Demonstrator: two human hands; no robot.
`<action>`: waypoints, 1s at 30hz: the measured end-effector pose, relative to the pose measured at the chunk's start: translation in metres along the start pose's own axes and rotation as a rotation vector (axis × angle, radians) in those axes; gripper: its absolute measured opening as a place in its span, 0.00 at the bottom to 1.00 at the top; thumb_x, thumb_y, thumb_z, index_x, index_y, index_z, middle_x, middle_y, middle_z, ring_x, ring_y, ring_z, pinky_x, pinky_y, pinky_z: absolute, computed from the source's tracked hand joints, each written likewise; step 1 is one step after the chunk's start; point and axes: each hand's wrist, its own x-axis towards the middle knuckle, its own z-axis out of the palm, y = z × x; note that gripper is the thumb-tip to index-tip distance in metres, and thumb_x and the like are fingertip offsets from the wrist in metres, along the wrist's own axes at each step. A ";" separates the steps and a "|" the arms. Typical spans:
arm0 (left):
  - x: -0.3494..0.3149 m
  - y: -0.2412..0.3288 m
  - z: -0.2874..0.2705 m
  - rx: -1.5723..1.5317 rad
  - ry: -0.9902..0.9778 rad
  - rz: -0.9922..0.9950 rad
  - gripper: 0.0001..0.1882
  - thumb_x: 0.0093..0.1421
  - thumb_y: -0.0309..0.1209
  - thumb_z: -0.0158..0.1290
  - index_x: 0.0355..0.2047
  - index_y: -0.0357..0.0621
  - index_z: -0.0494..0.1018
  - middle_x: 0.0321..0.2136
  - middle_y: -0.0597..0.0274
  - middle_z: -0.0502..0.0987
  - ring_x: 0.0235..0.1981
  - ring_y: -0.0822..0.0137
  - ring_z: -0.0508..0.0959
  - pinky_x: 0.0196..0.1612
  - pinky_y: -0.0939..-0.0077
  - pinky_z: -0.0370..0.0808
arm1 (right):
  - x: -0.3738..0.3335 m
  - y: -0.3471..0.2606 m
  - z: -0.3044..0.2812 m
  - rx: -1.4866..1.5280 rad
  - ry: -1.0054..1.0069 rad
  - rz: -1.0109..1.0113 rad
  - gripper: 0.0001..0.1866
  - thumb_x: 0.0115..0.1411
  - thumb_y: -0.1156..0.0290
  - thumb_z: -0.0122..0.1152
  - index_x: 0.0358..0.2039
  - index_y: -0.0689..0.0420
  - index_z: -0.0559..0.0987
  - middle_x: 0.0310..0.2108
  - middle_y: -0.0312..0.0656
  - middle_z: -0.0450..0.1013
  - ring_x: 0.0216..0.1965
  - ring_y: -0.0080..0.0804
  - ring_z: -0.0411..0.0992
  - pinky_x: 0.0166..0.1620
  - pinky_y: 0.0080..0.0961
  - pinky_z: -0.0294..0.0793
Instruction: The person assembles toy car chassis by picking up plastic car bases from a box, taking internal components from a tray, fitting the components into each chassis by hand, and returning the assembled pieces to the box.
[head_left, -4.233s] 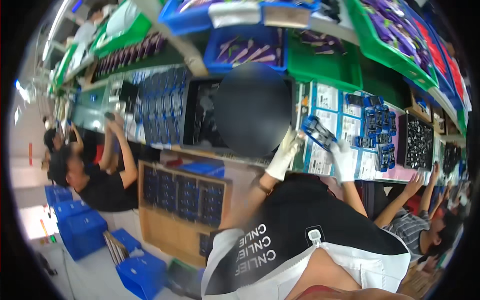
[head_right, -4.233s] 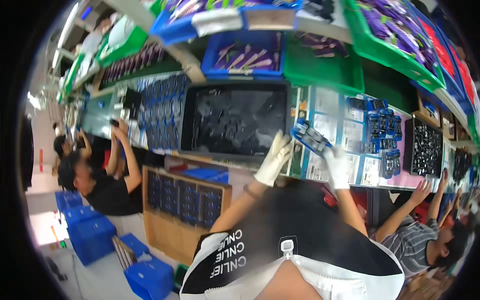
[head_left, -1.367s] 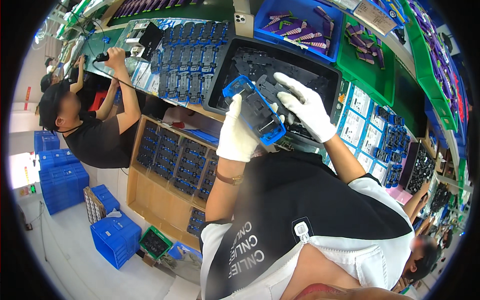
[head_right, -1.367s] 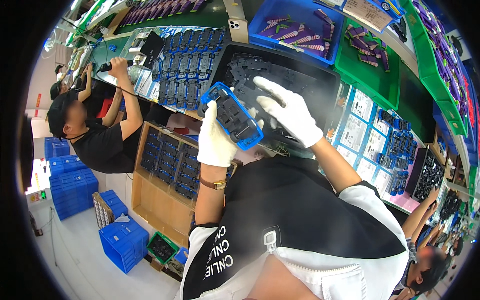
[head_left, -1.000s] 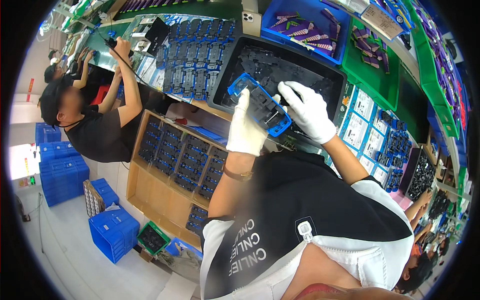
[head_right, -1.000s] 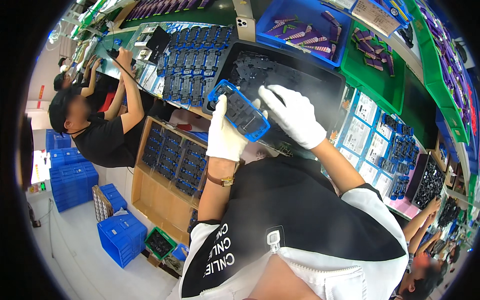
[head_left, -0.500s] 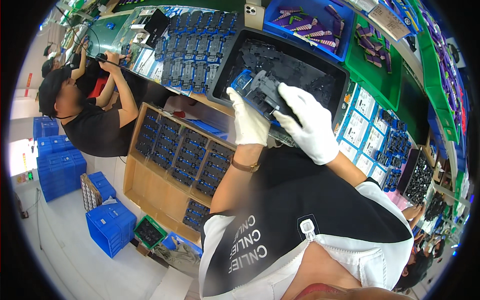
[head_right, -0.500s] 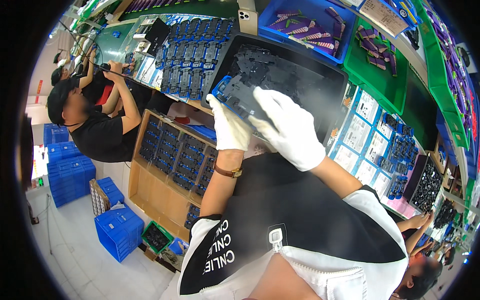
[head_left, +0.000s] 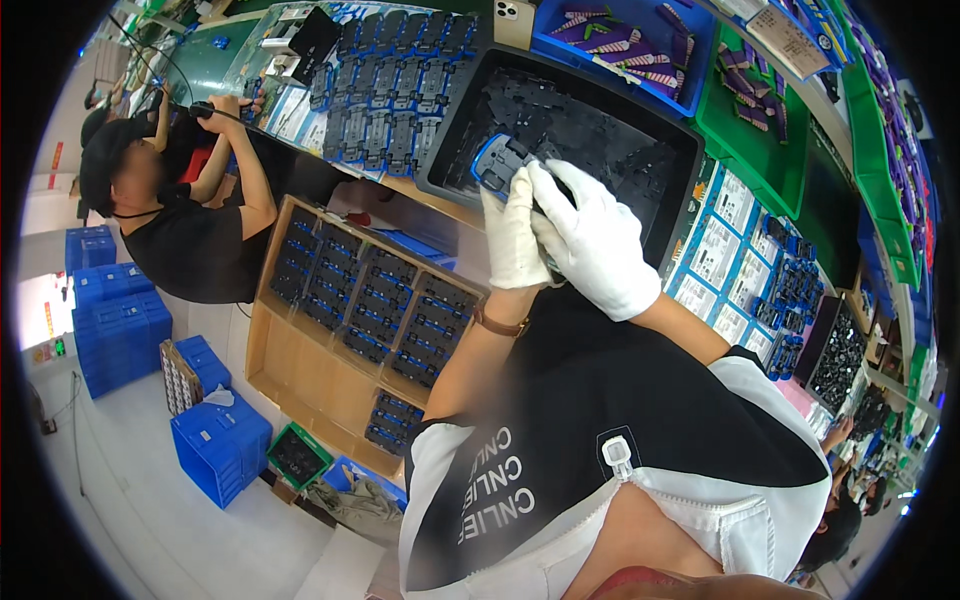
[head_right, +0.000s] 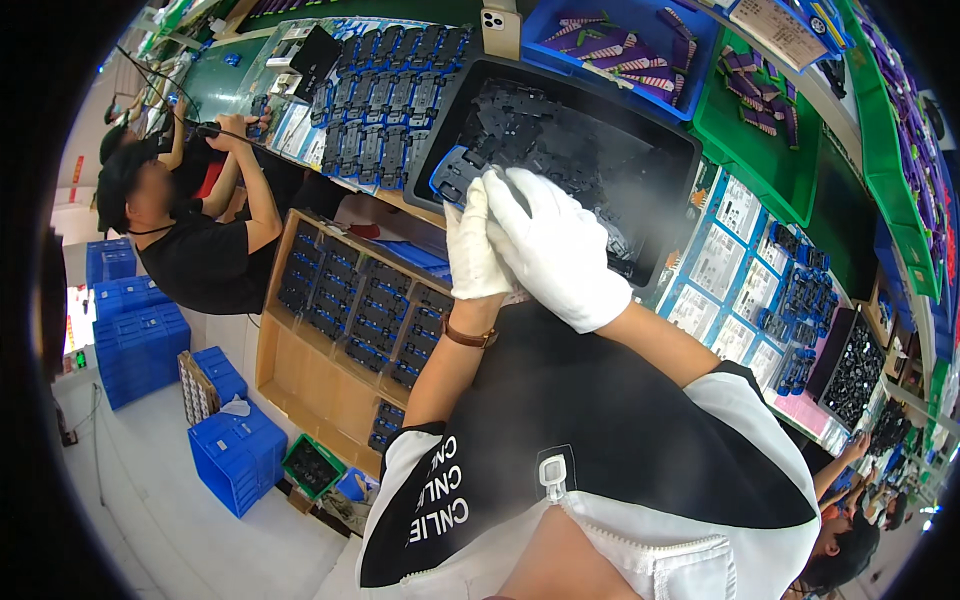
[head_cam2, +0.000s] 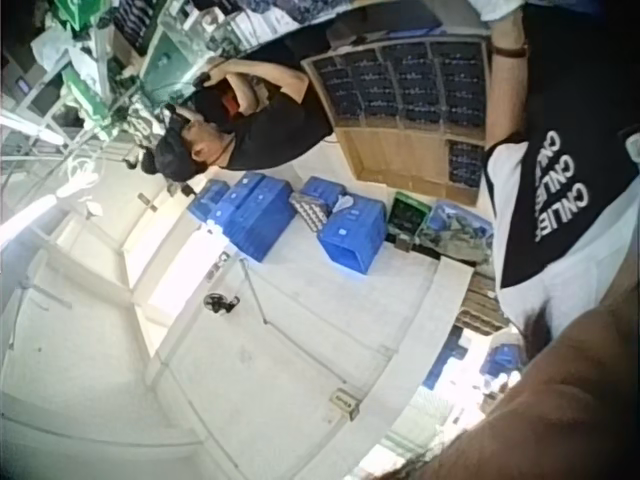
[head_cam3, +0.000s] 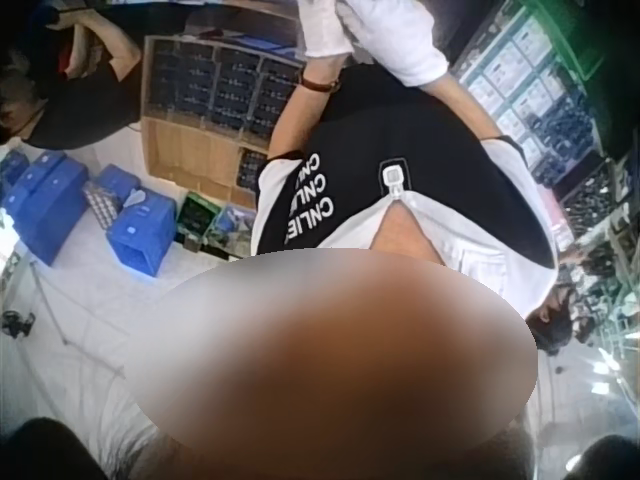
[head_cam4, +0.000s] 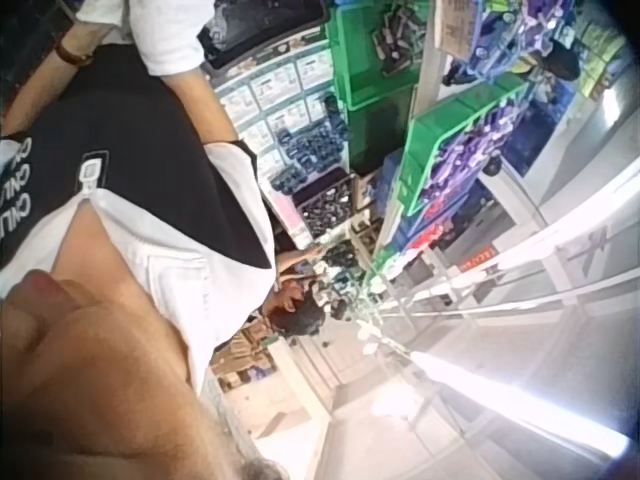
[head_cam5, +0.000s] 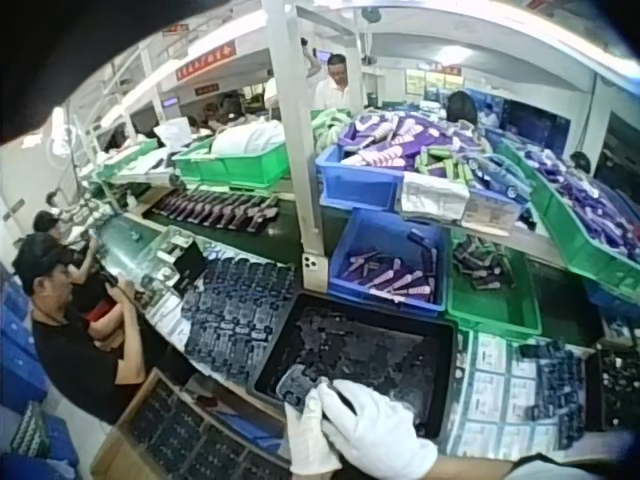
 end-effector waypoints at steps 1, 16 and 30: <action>0.000 0.000 0.000 0.030 0.052 0.006 0.17 0.66 0.33 0.49 0.52 0.45 0.63 0.43 0.60 0.74 0.43 0.67 0.75 0.47 0.71 0.75 | 0.000 0.003 0.000 0.109 -0.059 0.017 0.25 0.54 0.64 0.61 0.52 0.54 0.72 0.49 0.45 0.69 0.47 0.40 0.72 0.44 0.30 0.74; 0.009 0.004 -0.001 -0.181 -0.050 0.140 0.18 0.64 0.32 0.50 0.52 0.41 0.63 0.45 0.52 0.74 0.44 0.54 0.77 0.47 0.56 0.77 | -0.021 0.031 0.030 1.375 -0.269 0.755 0.27 0.57 0.62 0.64 0.53 0.63 0.70 0.41 0.41 0.73 0.36 0.21 0.74 0.40 0.19 0.75; 0.015 0.003 -0.005 0.241 0.138 -0.008 0.26 0.66 0.40 0.49 0.56 0.34 0.59 0.49 0.54 0.70 0.47 0.65 0.72 0.50 0.70 0.71 | -0.023 0.031 0.048 1.175 -0.162 0.823 0.27 0.57 0.62 0.63 0.53 0.64 0.69 0.33 0.42 0.75 0.32 0.20 0.74 0.36 0.19 0.74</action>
